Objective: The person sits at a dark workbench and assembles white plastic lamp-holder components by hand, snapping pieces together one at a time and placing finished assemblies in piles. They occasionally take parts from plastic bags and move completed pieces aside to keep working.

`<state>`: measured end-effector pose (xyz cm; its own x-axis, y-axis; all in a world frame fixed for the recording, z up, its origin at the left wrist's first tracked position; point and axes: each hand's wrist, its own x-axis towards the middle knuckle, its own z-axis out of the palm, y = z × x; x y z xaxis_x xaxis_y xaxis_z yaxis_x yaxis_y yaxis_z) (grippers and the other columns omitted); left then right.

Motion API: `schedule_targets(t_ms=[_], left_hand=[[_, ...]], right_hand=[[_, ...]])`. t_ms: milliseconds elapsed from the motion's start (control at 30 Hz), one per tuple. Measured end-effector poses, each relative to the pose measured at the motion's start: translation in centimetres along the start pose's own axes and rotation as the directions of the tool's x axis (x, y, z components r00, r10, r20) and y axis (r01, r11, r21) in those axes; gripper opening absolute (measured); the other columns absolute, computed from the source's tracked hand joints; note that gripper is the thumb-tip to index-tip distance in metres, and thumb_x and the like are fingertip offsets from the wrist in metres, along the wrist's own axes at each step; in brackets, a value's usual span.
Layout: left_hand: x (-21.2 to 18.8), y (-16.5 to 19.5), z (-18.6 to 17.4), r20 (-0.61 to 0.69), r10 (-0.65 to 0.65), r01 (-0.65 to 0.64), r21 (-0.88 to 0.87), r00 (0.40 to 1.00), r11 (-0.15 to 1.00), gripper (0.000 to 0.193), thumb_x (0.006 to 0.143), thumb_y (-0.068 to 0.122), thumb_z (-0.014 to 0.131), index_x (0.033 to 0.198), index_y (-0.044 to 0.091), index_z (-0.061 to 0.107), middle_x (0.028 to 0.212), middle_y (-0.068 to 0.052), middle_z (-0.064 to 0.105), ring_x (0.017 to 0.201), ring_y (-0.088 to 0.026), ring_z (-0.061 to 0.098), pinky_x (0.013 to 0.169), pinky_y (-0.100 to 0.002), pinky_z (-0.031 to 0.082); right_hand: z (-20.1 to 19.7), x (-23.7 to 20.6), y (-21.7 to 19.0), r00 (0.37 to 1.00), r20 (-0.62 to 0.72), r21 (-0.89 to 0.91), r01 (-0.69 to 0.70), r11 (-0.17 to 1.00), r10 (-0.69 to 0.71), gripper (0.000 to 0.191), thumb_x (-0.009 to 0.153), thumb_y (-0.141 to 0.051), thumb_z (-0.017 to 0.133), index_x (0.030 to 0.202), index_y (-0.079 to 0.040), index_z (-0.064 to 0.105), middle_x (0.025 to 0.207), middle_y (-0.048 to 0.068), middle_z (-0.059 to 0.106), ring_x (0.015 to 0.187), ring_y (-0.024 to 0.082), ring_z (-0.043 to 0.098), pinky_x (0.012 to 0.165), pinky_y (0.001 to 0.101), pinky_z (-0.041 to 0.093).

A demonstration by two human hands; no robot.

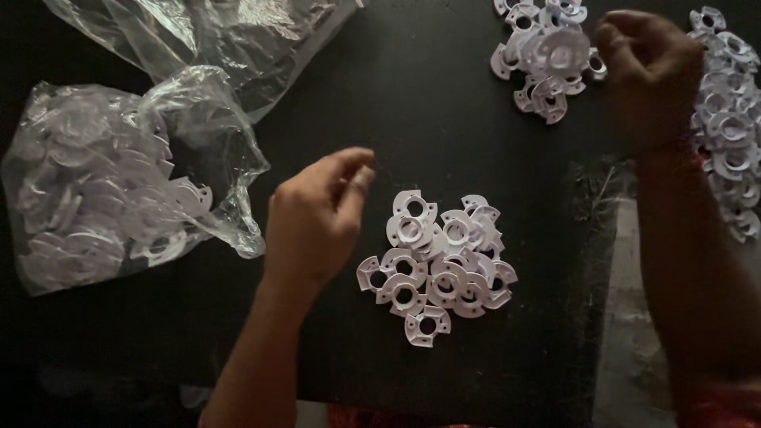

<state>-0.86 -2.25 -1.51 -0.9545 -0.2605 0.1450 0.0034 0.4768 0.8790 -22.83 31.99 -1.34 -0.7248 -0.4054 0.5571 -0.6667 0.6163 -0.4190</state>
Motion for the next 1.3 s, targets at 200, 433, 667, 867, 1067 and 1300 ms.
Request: schedule_targets(t_ms=[200,433,667,867,1067,1300], left_hand=[[0.1,1.1,0.8,0.386,-0.263,0.042,0.495,0.884,0.868,0.046,0.091,0.055,0.074,0.106,0.011,0.071,0.105,-0.006,0.069,0.093,-0.026,0.072,0.081,-0.044,0.058],[-0.6,1.2,1.5,0.505,-0.112,-0.133,0.424,0.856,0.896,0.048,0.077,0.036,0.083,0.114,0.012,0.064,0.108,-0.008,0.063,0.098,-0.029,0.068,0.079,-0.045,0.057],[-0.4,0.7,1.3,0.495,-0.179,0.251,-0.082,0.850,0.964,0.028,0.093,0.024,0.073,0.115,0.007,0.073,0.094,-0.007,0.080,0.081,-0.015,0.079,0.074,-0.029,0.064],[-0.5,0.7,1.7,0.485,-0.272,0.523,-0.519,0.831,0.676,0.036,0.098,0.014,0.061,0.130,-0.001,0.068,0.099,-0.013,0.080,0.082,-0.015,0.078,0.072,-0.028,0.066],[-0.8,1.4,2.0,0.609,-0.263,0.578,-0.404,0.748,0.709,0.040,0.098,0.017,0.060,0.135,0.004,0.065,0.099,-0.014,0.081,0.080,-0.015,0.079,0.070,-0.029,0.068],[-1.0,1.9,2.4,0.502,-0.170,0.380,-0.353,0.848,0.855,0.032,0.098,0.019,0.062,0.128,0.008,0.066,0.103,-0.011,0.081,0.081,-0.014,0.080,0.070,-0.027,0.069]], right_hand=[[0.6,-2.8,-7.8,0.921,0.371,0.047,0.105,0.993,-0.115,0.010,0.112,-0.013,0.068,0.117,-0.005,0.072,0.103,0.012,0.075,0.089,0.016,0.074,0.074,0.0272,0.063],[4.0,-7.0,-17.9,0.754,0.656,-0.111,0.080,0.991,0.013,0.042,0.079,-0.041,0.090,0.098,-0.008,0.074,0.092,0.010,0.071,0.075,0.022,0.069,0.059,0.0351,0.056],[2.5,-5.8,-17.0,0.650,0.703,0.196,-0.567,0.800,0.289,0.031,0.084,-0.022,0.078,0.107,-0.003,0.072,0.088,0.009,0.080,0.078,0.015,0.078,0.068,0.0291,0.064],[-0.1,-8.5,-15.4,0.500,0.731,0.391,-0.865,0.315,0.465,0.034,0.096,-0.012,0.066,0.125,0.005,0.071,0.103,0.016,0.081,0.083,0.021,0.078,0.072,0.0324,0.065],[0.5,-9.9,-15.6,0.518,0.752,0.432,-0.854,0.290,0.407,0.043,0.093,-0.011,0.066,0.135,0.000,0.064,0.103,0.016,0.080,0.085,0.020,0.078,0.071,0.0320,0.067],[1.0,-8.1,-14.2,0.611,0.726,0.412,-0.753,0.513,0.315,0.019,0.102,-0.016,0.063,0.106,0.000,0.072,0.089,0.014,0.077,0.073,0.018,0.076,0.062,0.0314,0.068]])
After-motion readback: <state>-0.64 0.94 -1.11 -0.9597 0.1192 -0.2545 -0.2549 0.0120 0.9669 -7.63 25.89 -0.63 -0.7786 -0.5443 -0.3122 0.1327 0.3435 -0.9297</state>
